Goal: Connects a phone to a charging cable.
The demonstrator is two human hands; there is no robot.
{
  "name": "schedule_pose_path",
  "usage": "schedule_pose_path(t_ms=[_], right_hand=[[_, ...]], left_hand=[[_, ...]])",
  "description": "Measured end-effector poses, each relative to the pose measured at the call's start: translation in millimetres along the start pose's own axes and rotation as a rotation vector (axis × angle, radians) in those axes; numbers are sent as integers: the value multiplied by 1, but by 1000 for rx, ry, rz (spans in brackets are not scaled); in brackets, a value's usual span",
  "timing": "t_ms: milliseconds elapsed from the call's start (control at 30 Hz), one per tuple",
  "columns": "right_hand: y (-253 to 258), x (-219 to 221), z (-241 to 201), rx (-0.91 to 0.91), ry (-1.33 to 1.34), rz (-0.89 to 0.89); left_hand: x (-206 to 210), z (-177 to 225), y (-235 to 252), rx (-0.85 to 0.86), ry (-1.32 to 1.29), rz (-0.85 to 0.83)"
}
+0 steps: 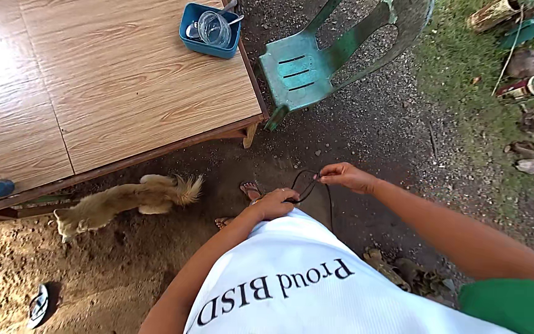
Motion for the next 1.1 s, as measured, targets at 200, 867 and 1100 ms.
schedule_pose_path(t_ms=[200,867,1100], right_hand=[[2,8,2,187,-44,419],[42,135,-6,407,-979,-504],[25,87,-3,534,-651,-419]], left_hand=[[-6,-15,-10,-97,238,-72],[0,-24,-17,-46,374,-94],[-2,-16,-15,16,477,-97]])
Point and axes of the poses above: each hand's wrist, its own y-axis towards the middle knuckle, its own x-axis out of the palm, z = x × y, the point moved 3 cm from there along y, towards the middle knuckle, and after that the axes turned 12 degrees about y, right-handed, at the moved point
